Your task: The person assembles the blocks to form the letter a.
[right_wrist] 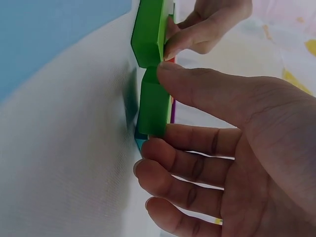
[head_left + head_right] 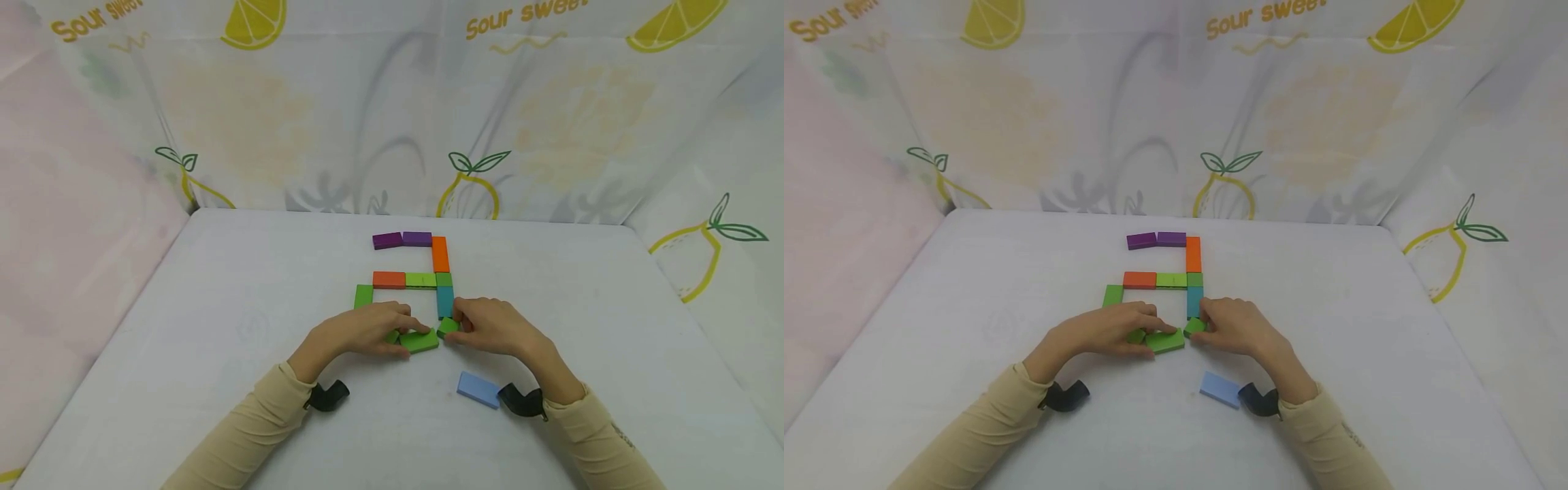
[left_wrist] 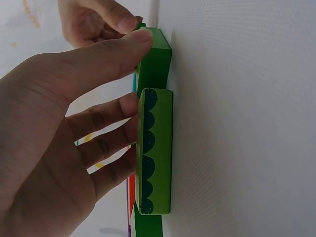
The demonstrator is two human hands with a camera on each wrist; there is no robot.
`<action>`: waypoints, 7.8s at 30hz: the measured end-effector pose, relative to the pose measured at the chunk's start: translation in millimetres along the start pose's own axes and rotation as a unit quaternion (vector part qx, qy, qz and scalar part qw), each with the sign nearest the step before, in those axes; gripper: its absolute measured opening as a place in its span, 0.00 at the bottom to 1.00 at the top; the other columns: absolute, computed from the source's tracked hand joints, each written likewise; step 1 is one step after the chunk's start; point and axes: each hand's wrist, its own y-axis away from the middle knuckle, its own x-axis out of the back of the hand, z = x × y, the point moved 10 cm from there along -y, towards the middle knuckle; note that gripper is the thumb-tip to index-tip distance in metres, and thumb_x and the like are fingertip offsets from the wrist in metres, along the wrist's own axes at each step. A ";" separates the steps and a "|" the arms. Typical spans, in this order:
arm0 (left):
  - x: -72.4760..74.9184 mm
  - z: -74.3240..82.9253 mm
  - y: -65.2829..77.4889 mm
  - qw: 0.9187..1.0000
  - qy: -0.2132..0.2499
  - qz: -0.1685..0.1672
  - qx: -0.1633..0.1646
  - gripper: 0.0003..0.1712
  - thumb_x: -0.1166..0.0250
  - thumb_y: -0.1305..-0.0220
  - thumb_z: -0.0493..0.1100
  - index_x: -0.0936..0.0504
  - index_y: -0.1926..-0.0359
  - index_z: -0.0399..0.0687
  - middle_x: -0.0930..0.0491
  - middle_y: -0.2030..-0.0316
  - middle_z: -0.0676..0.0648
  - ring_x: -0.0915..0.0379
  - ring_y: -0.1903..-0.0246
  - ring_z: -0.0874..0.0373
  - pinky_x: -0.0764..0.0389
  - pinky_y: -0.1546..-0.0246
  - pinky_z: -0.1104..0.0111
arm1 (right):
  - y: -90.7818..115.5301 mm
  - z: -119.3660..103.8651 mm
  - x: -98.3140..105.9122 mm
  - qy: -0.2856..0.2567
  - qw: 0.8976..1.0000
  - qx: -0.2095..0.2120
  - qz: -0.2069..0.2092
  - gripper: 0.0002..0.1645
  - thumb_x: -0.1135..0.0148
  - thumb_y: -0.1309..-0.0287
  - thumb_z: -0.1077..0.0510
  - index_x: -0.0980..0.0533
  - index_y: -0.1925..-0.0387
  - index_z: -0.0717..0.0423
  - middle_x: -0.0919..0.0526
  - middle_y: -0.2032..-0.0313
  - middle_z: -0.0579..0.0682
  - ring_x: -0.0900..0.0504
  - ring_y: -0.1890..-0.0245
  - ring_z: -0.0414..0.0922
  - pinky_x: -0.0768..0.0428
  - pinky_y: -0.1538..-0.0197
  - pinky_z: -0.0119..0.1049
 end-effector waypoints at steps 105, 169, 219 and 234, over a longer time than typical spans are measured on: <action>-1.9 -0.3 1.9 1.000 0.002 -0.014 -0.016 0.27 0.33 0.42 0.52 0.24 0.41 0.60 0.24 0.62 0.53 0.30 0.61 0.63 0.29 0.61 0.76 | -0.4 -0.9 -5.7 0.016 1.000 -0.003 -0.020 0.12 0.33 0.46 0.49 0.26 0.72 0.49 0.29 0.81 0.41 0.32 0.79 0.37 0.34 0.75 0.29; 18.8 -18.3 14.1 1.000 0.022 0.013 -0.004 0.17 0.28 0.49 0.47 0.17 0.57 0.51 0.23 0.62 0.52 0.28 0.59 0.59 0.26 0.52 0.68 | 43.6 -4.7 -20.3 -0.051 0.988 -0.013 -0.148 0.16 0.32 0.50 0.42 0.29 0.73 0.45 0.29 0.80 0.39 0.32 0.77 0.36 0.34 0.73 0.29; 49.7 -97.7 52.2 0.975 0.062 0.086 0.195 0.24 0.33 0.42 0.49 0.22 0.45 0.46 0.23 0.55 0.46 0.28 0.56 0.52 0.24 0.57 0.60 | 47.8 -13.7 -19.8 0.002 0.990 0.009 -0.140 0.13 0.32 0.55 0.51 0.29 0.75 0.47 0.30 0.81 0.38 0.34 0.79 0.35 0.36 0.75 0.28; 43.3 -101.0 50.4 0.975 0.066 0.081 0.199 0.26 0.31 0.44 0.49 0.23 0.45 0.47 0.22 0.56 0.46 0.27 0.54 0.52 0.24 0.54 0.58 | 38.6 -3.3 -16.2 -0.001 0.994 0.007 -0.113 0.12 0.34 0.53 0.52 0.30 0.72 0.48 0.33 0.81 0.39 0.35 0.78 0.36 0.40 0.74 0.29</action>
